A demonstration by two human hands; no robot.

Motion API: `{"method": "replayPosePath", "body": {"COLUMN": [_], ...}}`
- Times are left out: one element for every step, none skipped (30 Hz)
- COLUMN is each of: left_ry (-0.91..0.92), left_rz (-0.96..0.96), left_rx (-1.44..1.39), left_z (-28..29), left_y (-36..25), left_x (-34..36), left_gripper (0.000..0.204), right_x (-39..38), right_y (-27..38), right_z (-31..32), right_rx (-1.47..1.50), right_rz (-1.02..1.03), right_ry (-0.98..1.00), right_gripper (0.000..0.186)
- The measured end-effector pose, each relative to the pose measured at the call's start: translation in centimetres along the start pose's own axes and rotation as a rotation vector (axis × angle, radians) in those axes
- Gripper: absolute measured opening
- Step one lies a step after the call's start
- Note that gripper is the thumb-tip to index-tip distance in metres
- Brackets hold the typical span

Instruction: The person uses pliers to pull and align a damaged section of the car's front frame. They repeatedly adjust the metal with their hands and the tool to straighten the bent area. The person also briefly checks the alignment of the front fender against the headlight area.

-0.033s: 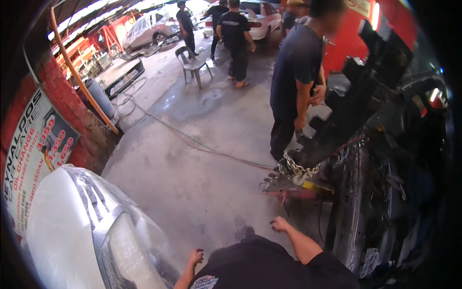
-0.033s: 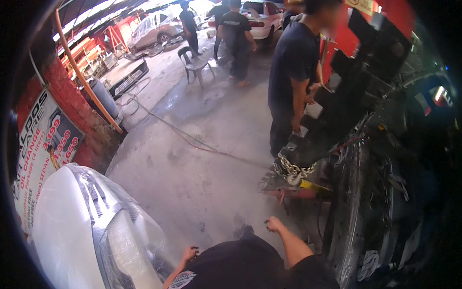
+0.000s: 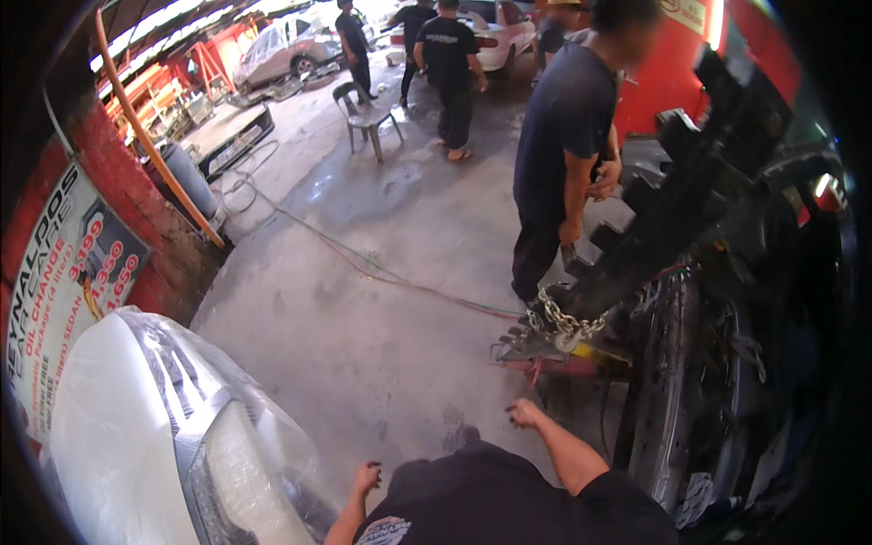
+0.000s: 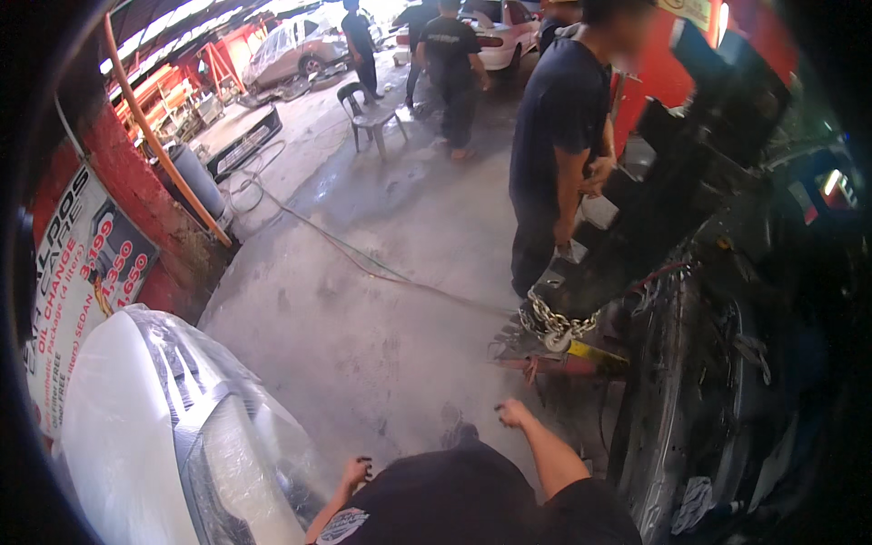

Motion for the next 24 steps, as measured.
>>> {"method": "replayPosePath", "body": {"left_ry": [-0.017, -0.023, -0.027, -0.032, -0.033, -0.011, -0.022, -0.022, -0.014, 0.002, 0.017, 0.038, 0.069, 0.109, 0.149, 0.2, 0.246, 0.294, 0.256, 0.218, 0.178, 0.17, 0.166, 0.157], "left_rz": [-0.024, -0.05, -0.081, -0.1, -0.1, -0.099, -0.076, -0.053, -0.027, -0.007, 0.009, 0.009, 0.008, -0.006, -0.031, -0.053, -0.068, -0.086, -0.1, -0.112, -0.14, -0.102, -0.082, -0.108], "left_rx": [-0.039, -0.074, -0.105, -0.131, -0.148, -0.146, -0.153, -0.153, -0.144, -0.136, -0.128, -0.108, -0.051, 0.018, 0.097, 0.201, 0.298, 0.377, 0.351, 0.32, 0.27, 0.19, 0.111, 0.182], "left_z": [-0.3, -0.7, -1.2, -1.4, -1.6, -1.8, -1.5, -1.4, -1.4, -0.5, 0.5, 1.8, 3.4, 5.1, 7.3, 8.9, 10.3, 10.6, 10.6, 10.8, 7.7, 9.1, 9.5, 9.5], "left_y": [-2.0, -5.2, -8.6, -11.6, -13.4, -15.4, -17.0, -18.6, -20.0, -20.1, -20.3, -20.7, -20.7, -21.2, -21.6, -22.9, -24.9, -27.8, -31.1, -34.6, -43.8, -45.0, -47.5, -50.6], "left_x": [0.5, 1.6, 2.4, 4.1, 5.1, 6.4, 7.4, 8.3, 9.9, 12.1, 15.0, 18.0, 21.4, 25.1, 29.1, 32.0, 35.3, 37.6, 39.1, 40.5, 35.7, 39.0, 42.0, 44.0], "left_gripper": [0.04, 0.04, 0.04, 0.04, 0.04, 0.04, 0.041, 0.041, 0.042, 0.042, 0.043, 0.043, 0.042, 0.042, 0.042, 0.042, 0.042, 0.042, 0.04, 0.039, 0.038, 0.037, 0.036, 0.036], "right_x": [2.5, 4.5, 6.4, 8.3, 8.5, 10.1, 12.3, 14.3, 15.8, 17.1, 17.8, 17.8, 17.9, 18.2, 17.8, 16.9, 16.5, 16.6, 17.1, 17.8, 19.4, 19.9, 20.7, 21.6], "right_y": [1.9, 3.1, 4.4, 7.9, 10.4, 10.2, 9.7, 8.7, 8.0, 7.4, 6.9, 6.4, 6.0, 6.4, 6.2, 6.0, 6.0, 6.1, 6.5, 6.9, 7.6, 9.5, 11.9, 14.4], "right_z": [2.3, 4.3, 6.3, 9.7, 11.5, 11.2, 10.6, 9.8, 8.6, 7.5, 7.0, 6.5, 5.8, 5.6, 5.2, 4.5, 4.0, 4.2, 4.4, 4.8, 6.4, 6.6, 7.5, 8.9], "right_rx": [0.005, -0.016, -0.035, -0.003, 0.038, -0.003, -0.04, -0.076, -0.121, -0.17, -0.221, -0.232, -0.226, -0.212, -0.159, -0.101, -0.041, 0.006, 0.044, 0.088, 0.128, 0.208, 0.315, 0.415], "right_rz": [0.024, 0.052, 0.081, 0.075, 0.054, 0.089, 0.121, 0.143, 0.149, 0.145, 0.142, -0.017, -0.17, -0.308, -0.378, -0.452, -0.518, -0.573, -0.617, -0.648, -0.657, -0.662, -0.66, -0.652], "right_ry": [-0.043, -0.078, -0.119, -0.136, -0.143, -0.141, -0.142, -0.15, -0.167, -0.186, -0.204, -0.083, 0.044, 0.17, 0.123, 0.072, 0.064, 0.053, 0.055, 0.043, 0.0, -0.023, -0.069, -0.119], "right_gripper": [0.045, 0.045, 0.045, 0.045, 0.045, 0.045, 0.044, 0.044, 0.044, 0.043, 0.042, 0.041, 0.041, 0.04, 0.041, 0.043, 0.043, 0.044, 0.044, 0.045, 0.046, 0.046, 0.046, 0.046]}}
Point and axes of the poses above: each hand's wrist, its own x-axis towards the middle knuckle, its own z-axis out of the back of the hand, y = z × x, the point moved 2 cm from there along x, towards the middle knuckle, and after that the axes turned 14 degrees about -x, right-handed, at the moved point
